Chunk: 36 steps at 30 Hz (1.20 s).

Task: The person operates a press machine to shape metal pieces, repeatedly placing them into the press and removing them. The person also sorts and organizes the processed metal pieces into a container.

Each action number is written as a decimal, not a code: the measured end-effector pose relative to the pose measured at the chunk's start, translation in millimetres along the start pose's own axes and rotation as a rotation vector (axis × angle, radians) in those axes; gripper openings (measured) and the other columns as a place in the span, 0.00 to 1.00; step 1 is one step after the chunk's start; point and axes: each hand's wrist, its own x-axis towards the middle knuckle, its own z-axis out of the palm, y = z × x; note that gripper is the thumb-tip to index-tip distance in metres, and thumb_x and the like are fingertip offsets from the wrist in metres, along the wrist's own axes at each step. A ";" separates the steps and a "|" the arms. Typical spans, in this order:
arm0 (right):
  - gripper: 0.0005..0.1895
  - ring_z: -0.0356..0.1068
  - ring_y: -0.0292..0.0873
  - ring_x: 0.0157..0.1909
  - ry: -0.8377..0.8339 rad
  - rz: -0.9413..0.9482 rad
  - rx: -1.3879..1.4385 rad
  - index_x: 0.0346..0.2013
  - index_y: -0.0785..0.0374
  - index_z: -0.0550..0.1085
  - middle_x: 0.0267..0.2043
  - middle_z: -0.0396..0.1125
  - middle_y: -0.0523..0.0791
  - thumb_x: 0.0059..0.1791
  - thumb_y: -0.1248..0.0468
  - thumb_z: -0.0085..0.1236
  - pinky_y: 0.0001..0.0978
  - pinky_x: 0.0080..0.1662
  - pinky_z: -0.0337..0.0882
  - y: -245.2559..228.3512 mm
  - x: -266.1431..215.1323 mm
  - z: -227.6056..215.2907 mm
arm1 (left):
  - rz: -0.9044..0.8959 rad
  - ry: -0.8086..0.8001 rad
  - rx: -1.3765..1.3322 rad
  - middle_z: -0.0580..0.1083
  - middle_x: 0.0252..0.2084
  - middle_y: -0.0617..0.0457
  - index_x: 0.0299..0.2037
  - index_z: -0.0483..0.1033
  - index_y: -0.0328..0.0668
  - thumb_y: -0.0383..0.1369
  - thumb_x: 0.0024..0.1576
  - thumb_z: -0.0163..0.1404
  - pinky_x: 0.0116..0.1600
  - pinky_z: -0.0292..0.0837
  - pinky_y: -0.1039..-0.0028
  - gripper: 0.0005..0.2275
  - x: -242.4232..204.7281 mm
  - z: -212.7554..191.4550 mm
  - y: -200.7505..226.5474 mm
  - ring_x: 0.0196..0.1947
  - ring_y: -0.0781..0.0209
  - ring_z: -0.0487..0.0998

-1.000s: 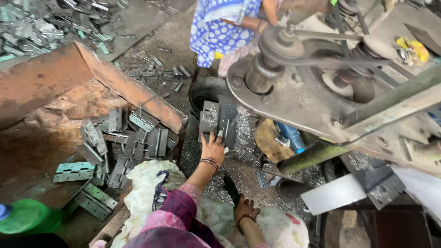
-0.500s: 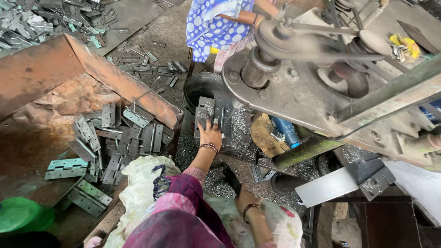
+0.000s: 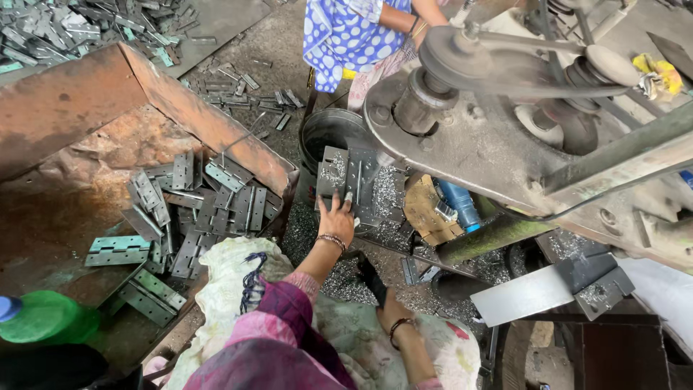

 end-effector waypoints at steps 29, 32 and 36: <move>0.37 0.69 0.63 0.60 -0.004 0.056 -0.016 0.73 0.56 0.42 0.61 0.66 0.60 0.54 0.60 0.47 0.53 0.59 0.69 5.5 31.2 54.7 | -0.040 0.024 0.025 0.50 0.77 0.55 0.66 0.70 0.50 0.38 0.63 0.36 0.68 0.34 0.26 0.21 78.0 4.3 -5.2 0.77 0.39 0.37; 0.31 0.66 0.61 0.65 -0.040 0.172 0.010 0.74 0.48 0.43 0.68 0.62 0.56 0.57 0.60 0.38 0.54 0.64 0.66 -1.1 45.6 69.1 | -0.048 0.009 0.031 0.50 0.78 0.55 0.65 0.71 0.50 0.40 0.65 0.36 0.69 0.34 0.26 0.20 81.1 8.4 -12.8 0.78 0.39 0.37; 0.32 0.67 0.62 0.63 -0.049 0.160 0.028 0.73 0.51 0.44 0.64 0.64 0.58 0.56 0.60 0.42 0.54 0.63 0.66 5.3 44.6 66.5 | -0.046 0.070 0.002 0.51 0.78 0.54 0.65 0.72 0.51 0.42 0.64 0.38 0.69 0.37 0.28 0.21 81.0 7.7 -6.5 0.78 0.39 0.39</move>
